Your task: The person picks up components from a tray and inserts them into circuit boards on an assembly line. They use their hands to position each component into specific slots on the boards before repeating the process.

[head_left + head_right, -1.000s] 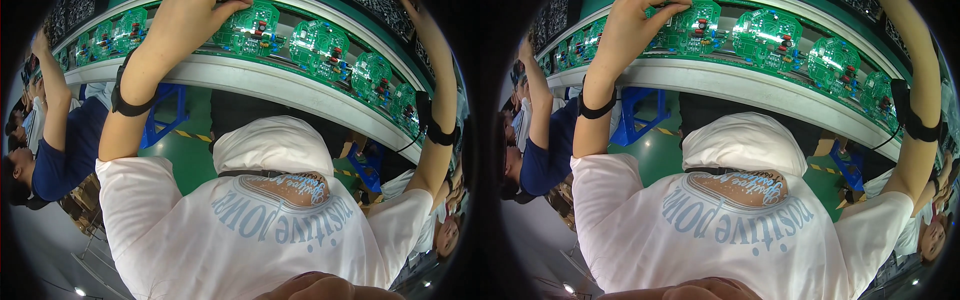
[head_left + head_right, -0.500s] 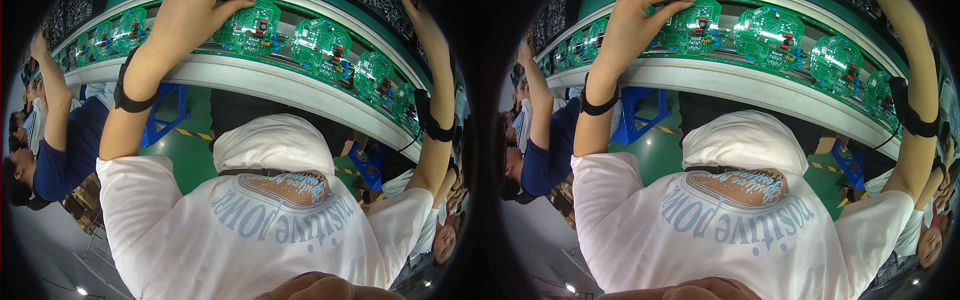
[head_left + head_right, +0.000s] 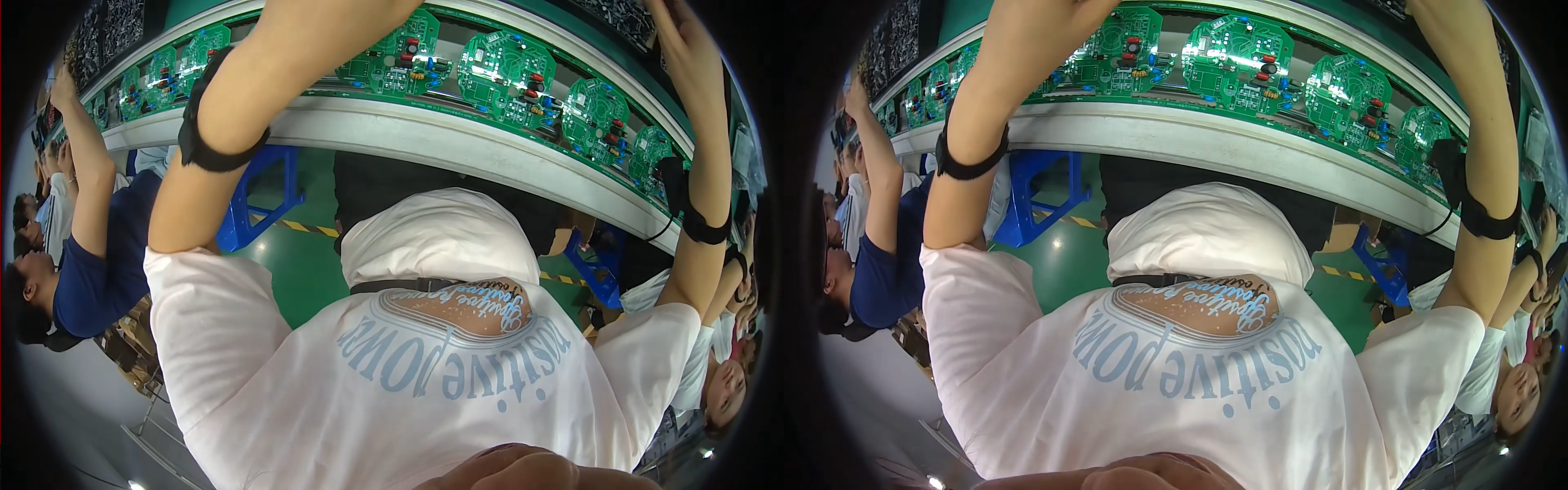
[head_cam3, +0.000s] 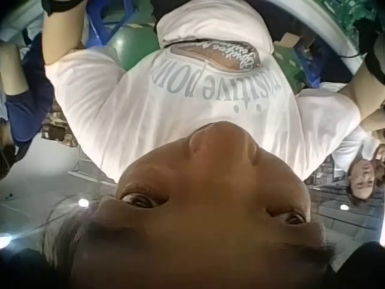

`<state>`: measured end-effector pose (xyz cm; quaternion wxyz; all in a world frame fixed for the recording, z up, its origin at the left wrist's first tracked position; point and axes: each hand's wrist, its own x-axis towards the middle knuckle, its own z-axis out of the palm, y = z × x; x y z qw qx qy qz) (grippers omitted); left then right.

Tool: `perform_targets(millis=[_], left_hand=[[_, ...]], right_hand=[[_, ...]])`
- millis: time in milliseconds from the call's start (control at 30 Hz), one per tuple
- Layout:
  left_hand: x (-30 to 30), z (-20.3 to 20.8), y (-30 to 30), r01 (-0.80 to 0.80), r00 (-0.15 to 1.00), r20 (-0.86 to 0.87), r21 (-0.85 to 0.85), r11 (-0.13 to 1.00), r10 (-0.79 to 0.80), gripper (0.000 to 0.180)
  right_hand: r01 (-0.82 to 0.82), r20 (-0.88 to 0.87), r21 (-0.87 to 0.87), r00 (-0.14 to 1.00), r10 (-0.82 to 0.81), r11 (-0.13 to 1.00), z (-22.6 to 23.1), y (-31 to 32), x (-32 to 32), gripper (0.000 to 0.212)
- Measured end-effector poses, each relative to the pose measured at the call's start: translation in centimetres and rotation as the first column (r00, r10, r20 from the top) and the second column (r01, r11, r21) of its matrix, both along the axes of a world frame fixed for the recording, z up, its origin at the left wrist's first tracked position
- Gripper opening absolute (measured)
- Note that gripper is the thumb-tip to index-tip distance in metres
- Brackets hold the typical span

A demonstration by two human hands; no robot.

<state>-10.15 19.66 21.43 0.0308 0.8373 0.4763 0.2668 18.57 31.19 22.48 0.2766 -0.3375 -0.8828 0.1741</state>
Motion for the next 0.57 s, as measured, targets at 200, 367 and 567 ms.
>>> perform_targets(millis=[200,367,567], left_hand=[[2.0,-0.7,4.5,0.079,0.991,-0.121,0.187,0.979,-0.057,0.009],[2.8,-0.5,6.5,0.053,0.969,-0.247,0.206,0.977,-0.001,0.007],[3.8,-0.7,8.8,0.035,0.972,-0.232,0.267,0.963,0.029,0.007]], right_hand=[[0.051,-0.029,-0.085,0.998,-0.054,0.995,-0.3,0.0,0.6,0.012],[0.051,-0.037,0.034,0.998,-0.05,0.998,-0.9,1.1,1.7,0.012],[0.042,-0.14,-0.19,0.988,-0.07,0.981,0.8,-0.3,1.1,0.016]])
